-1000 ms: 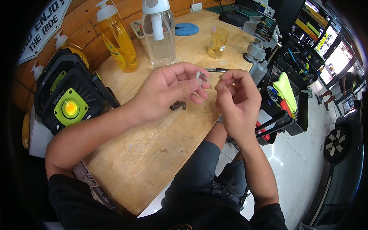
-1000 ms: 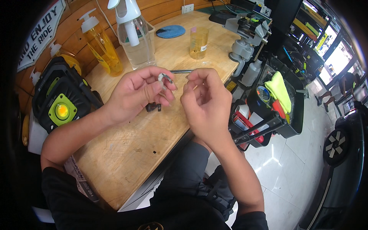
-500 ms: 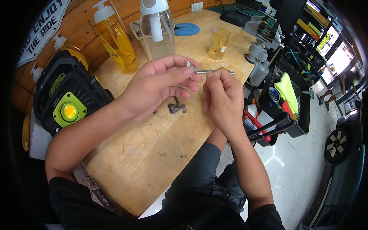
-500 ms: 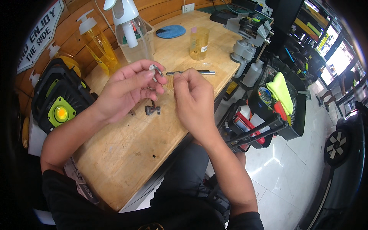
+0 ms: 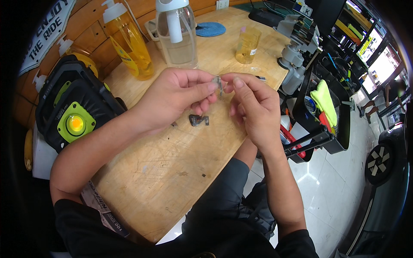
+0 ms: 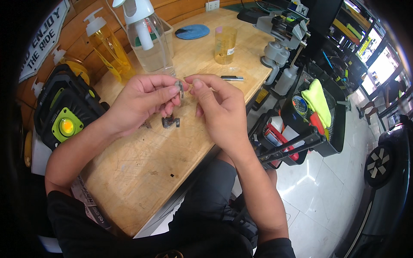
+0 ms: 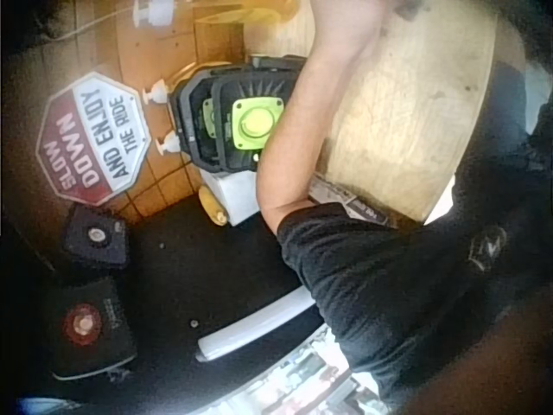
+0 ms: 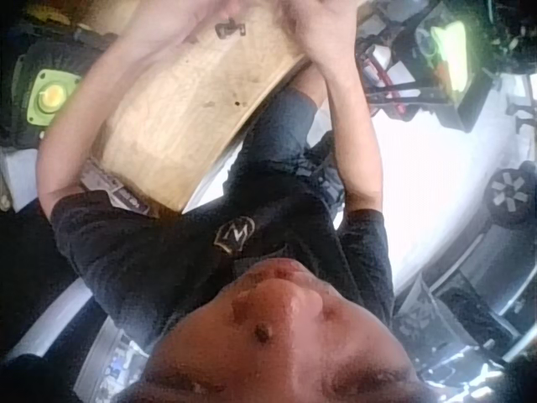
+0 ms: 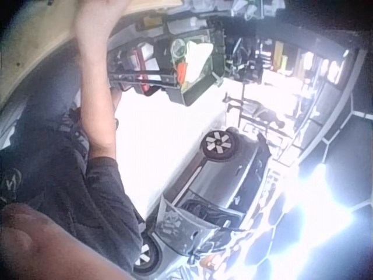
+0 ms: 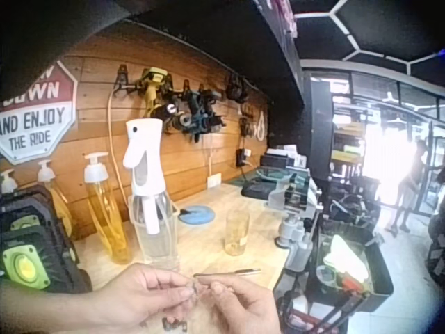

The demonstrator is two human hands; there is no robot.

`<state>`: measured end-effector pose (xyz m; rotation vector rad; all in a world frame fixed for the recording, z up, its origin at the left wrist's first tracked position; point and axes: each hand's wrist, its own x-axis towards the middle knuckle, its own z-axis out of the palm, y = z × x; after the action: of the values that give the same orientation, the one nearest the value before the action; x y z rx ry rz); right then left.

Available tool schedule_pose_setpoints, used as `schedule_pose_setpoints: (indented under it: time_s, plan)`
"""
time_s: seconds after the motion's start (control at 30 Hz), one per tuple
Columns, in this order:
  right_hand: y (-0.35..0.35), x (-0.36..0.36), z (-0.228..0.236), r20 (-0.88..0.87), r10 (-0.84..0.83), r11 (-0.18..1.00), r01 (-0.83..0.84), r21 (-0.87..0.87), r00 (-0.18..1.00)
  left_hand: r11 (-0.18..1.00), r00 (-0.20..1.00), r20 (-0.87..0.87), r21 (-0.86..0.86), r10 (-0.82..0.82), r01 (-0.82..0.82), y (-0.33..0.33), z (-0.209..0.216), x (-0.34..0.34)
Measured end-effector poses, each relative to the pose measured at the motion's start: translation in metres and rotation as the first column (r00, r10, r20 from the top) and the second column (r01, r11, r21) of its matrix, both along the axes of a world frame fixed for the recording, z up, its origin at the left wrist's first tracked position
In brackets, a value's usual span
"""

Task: The person assembles small metal hooks by hand at a workbench. They pick up individual hooks and small metal rings, then thread the rings onto the hooks one by one. The person handles the components directly without using tools, placing the assembled pieces on the table.

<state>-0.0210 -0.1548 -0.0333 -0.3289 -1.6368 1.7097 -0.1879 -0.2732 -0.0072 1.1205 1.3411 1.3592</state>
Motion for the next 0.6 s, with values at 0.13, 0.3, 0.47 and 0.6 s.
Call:
schedule_pose_setpoints:
  time_s: [0.13, 0.3, 0.47, 0.6]
  plan:
    - [-0.001, 0.002, -0.007, 0.017, -0.013, 0.999, 0.012, 0.036, 1.000, 0.998, 0.991, -0.131, -0.051, 0.038, -0.045, 0.001, 0.004, 0.001]
    - [-0.010, 0.008, 0.001, 0.112, 0.030, 0.995, -0.019, -0.094, 0.993, 0.991, 0.987, -0.096, 0.023, 0.131, -0.129, 0.001, 0.002, 0.004]
    - [-0.013, 0.004, 0.000, 0.011, 0.062, 0.970, -0.058, -0.235, 0.998, 0.996, 0.983, -0.161, 0.040, 0.091, -0.086, -0.001, 0.010, 0.004]
    - [-0.015, 0.001, -0.001, 0.029, -0.002, 0.982, 0.008, -0.190, 1.000, 0.989, 0.951, -0.281, 0.107, 0.132, -0.106, 0.001, 0.004, 0.006]
